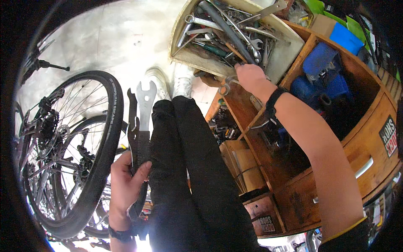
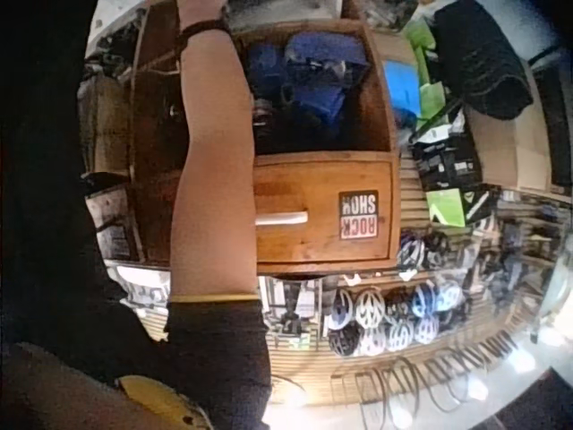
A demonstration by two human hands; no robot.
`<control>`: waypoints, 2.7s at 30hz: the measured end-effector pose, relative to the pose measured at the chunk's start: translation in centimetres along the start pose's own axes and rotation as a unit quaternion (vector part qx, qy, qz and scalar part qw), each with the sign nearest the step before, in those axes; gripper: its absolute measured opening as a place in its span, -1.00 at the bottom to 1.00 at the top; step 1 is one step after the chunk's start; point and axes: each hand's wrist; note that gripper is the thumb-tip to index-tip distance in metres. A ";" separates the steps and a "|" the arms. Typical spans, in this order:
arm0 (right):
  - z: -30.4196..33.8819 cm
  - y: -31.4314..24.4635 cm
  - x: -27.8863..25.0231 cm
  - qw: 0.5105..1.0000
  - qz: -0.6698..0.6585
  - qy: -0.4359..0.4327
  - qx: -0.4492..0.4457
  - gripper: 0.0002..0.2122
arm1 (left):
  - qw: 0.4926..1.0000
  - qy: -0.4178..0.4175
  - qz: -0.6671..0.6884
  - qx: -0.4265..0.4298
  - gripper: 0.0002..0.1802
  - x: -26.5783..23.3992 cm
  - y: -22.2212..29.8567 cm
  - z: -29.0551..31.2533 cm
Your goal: The person uses two wrenches to loosen or tighten a nut on a bicycle wheel hub, then stands up and searches through a drawer of wrenches and tools to find a specific one.
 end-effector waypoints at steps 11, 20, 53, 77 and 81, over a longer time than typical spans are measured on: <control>-4.7 -3.8 -1.4 0.992 -0.114 0.034 0.034 -0.79 | 0.999 -0.009 -0.043 0.007 -0.90 1.0 -0.7 -1.4; -2.4 -3.6 -2.1 0.961 -0.211 -0.018 0.180 -0.77 | 0.999 0.023 -0.036 0.004 -0.91 -0.1 0.3 -1.5; -13.9 -8.1 3.4 0.970 -0.161 0.143 0.116 -0.75 | 0.998 0.021 -0.054 -0.017 -0.92 1.2 0.5 -2.8; -0.2 -10.5 -2.9 0.977 -0.181 0.112 -0.020 -0.84 | 0.999 -0.007 -0.036 0.024 -0.88 1.5 1.6 0.3; 2.5 -8.9 -1.9 0.974 -0.135 0.176 -0.030 -0.85 | 0.999 -0.011 -0.039 0.033 -0.88 1.3 2.5 1.5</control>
Point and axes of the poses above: each hand's wrist, its own z-axis away from the middle knuckle, its own x-axis out of the palm, y = z × x, and after that the axes turned 15 degrees about y, right-handed
